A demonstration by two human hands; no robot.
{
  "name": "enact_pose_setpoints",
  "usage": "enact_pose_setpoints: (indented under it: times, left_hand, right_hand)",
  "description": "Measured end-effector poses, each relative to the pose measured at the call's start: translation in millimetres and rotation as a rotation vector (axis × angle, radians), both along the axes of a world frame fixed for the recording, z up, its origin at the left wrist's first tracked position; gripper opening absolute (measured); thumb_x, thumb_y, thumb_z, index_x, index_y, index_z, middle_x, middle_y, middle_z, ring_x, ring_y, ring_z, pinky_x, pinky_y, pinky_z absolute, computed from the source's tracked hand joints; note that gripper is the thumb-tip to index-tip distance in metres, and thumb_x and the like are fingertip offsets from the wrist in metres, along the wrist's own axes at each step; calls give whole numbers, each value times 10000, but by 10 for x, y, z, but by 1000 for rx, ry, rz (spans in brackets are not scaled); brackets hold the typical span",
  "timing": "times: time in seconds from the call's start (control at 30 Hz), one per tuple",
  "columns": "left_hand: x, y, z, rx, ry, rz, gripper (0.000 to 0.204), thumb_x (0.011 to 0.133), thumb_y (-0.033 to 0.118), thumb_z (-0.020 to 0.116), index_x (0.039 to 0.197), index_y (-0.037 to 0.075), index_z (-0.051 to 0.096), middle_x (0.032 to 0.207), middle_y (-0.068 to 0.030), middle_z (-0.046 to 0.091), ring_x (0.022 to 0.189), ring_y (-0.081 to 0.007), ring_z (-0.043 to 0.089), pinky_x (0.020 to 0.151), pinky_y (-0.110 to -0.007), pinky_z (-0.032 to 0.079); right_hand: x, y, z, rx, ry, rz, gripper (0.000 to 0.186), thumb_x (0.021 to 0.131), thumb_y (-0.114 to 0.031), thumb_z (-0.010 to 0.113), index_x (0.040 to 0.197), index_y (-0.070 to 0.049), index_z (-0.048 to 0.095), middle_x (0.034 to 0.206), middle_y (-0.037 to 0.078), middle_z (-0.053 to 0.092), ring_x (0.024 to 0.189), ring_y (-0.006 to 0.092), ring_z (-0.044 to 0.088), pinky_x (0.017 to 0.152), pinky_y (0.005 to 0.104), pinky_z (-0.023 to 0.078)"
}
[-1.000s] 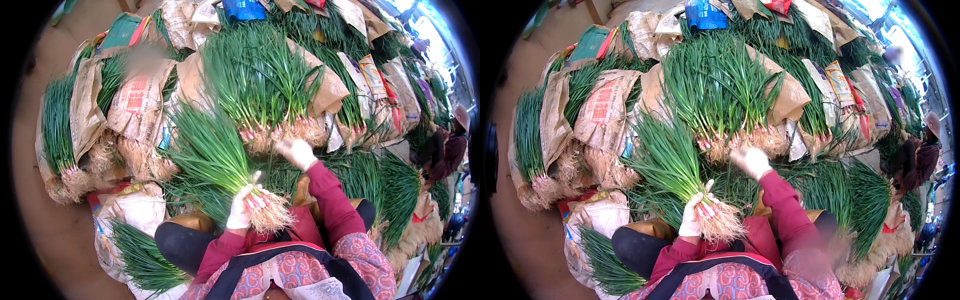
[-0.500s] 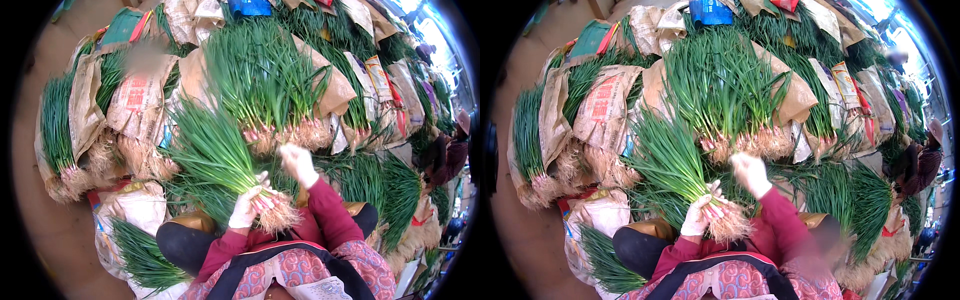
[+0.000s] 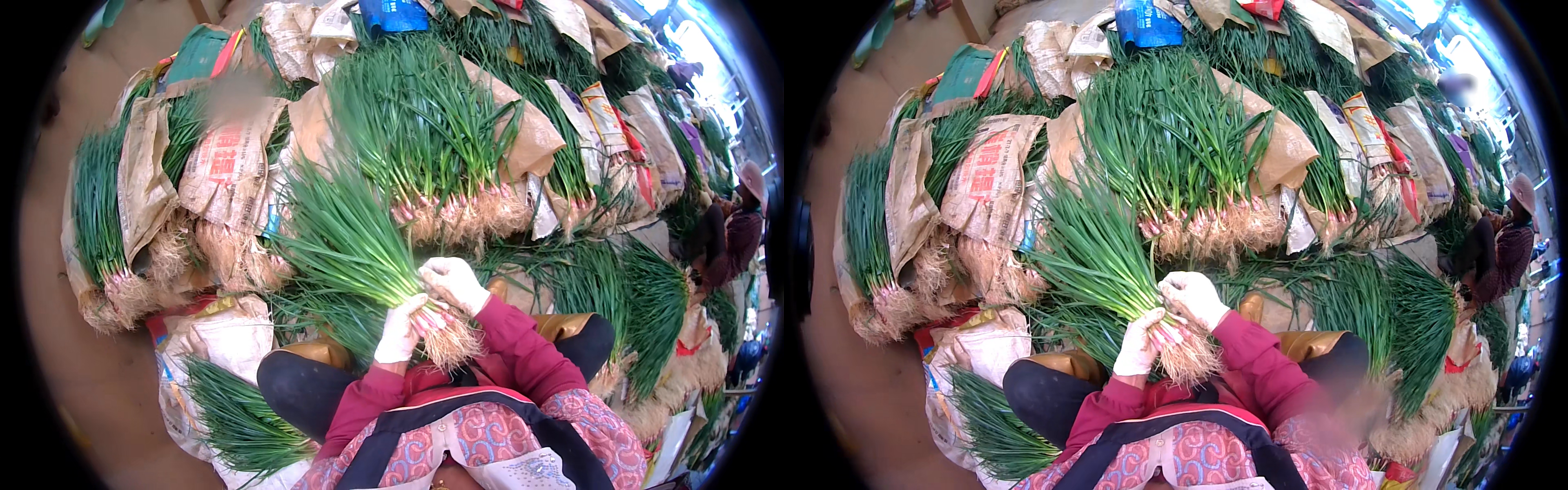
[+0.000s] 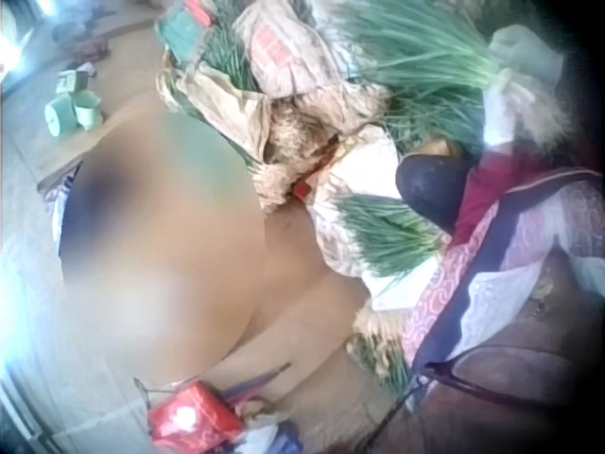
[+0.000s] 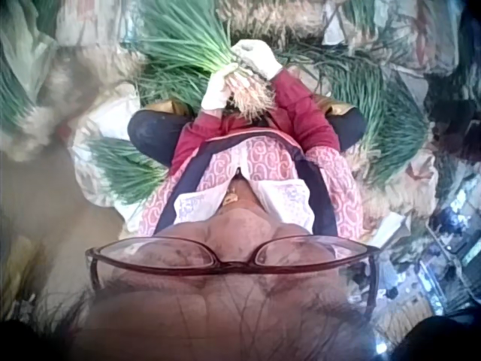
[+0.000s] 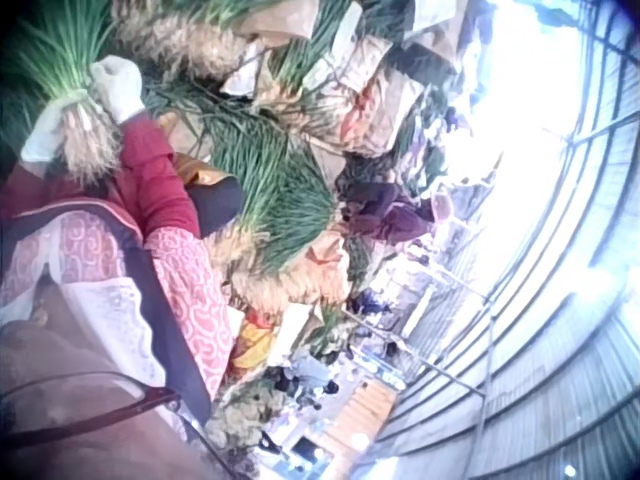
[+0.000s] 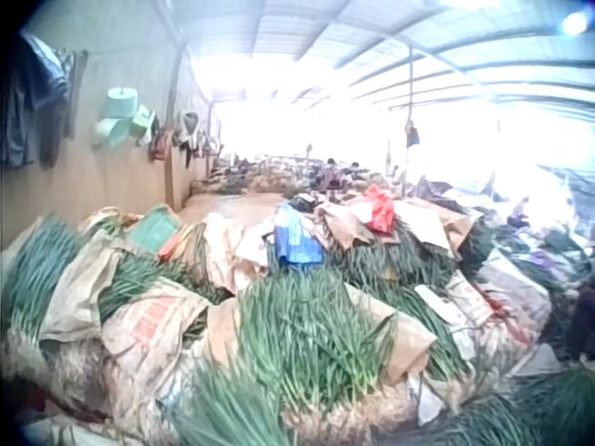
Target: The person sorts green onions by hand, picking up bunches from large piles, removing loose or yellowed leaves, and organizing them on brown paper sacks.
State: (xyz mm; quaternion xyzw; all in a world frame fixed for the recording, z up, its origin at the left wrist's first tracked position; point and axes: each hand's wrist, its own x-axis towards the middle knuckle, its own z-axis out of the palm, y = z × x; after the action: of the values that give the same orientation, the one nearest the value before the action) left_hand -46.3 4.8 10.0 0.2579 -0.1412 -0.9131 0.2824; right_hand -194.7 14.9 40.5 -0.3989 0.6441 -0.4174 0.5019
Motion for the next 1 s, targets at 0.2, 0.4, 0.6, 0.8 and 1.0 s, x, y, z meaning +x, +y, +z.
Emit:
enact_pose_setpoints:
  times: [0.2, 0.4, 0.6, 0.8, 1.0]
  left_hand:
    - [28, 0, 117, 37, -16, -29, 239, 809, 100, 556, 988, -57, 541, 853, -208, 629, 726, -326, 643, 664, -386, 549]
    - [19, -26, -16, 80, -10, 10, 248, 789, 45, 567, 1024, -22, 527, 864, -141, 613, 784, -312, 638, 688, -416, 546]
    - [42, -58, 97, 68, 81, 53, 415, 791, 83, 585, 1178, 13, 453, 874, -119, 589, 826, -334, 633, 676, -451, 548]
    - [-34, -105, 222, 39, 163, 86, 584, 782, 122, 613, 1303, 7, 378, 1106, -136, 556, 826, -311, 633, 677, -449, 555]
    - [12, -153, 76, 54, 182, 26, 518, 778, 119, 623, 1252, 28, 433, 1183, -124, 519, 878, -306, 623, 688, -465, 555]
  right_hand:
    - [56, -9, 264, 92, 286, 65, 301, 874, -287, 513, 731, -29, 571, 624, 107, 537, 560, 204, 531, 544, 335, 421]
    - [11, -21, 114, -21, 573, -15, 288, 871, -282, 479, 750, -36, 566, 702, 168, 577, 680, 330, 571, 619, 404, 434]
    - [-397, -117, -451, 216, 679, 147, 446, 879, -454, 439, 877, -38, 602, 849, 179, 621, 818, 303, 604, 761, 399, 453]
    - [-1314, -790, -27, -64, 1169, -446, 308, 861, -313, 529, 1050, -69, 538, 838, 135, 599, 782, 297, 600, 710, 402, 474]
    - [-1551, -847, -114, -173, 1212, -329, 179, 835, -242, 592, 817, -64, 603, 743, 72, 610, 673, 251, 596, 632, 347, 478]
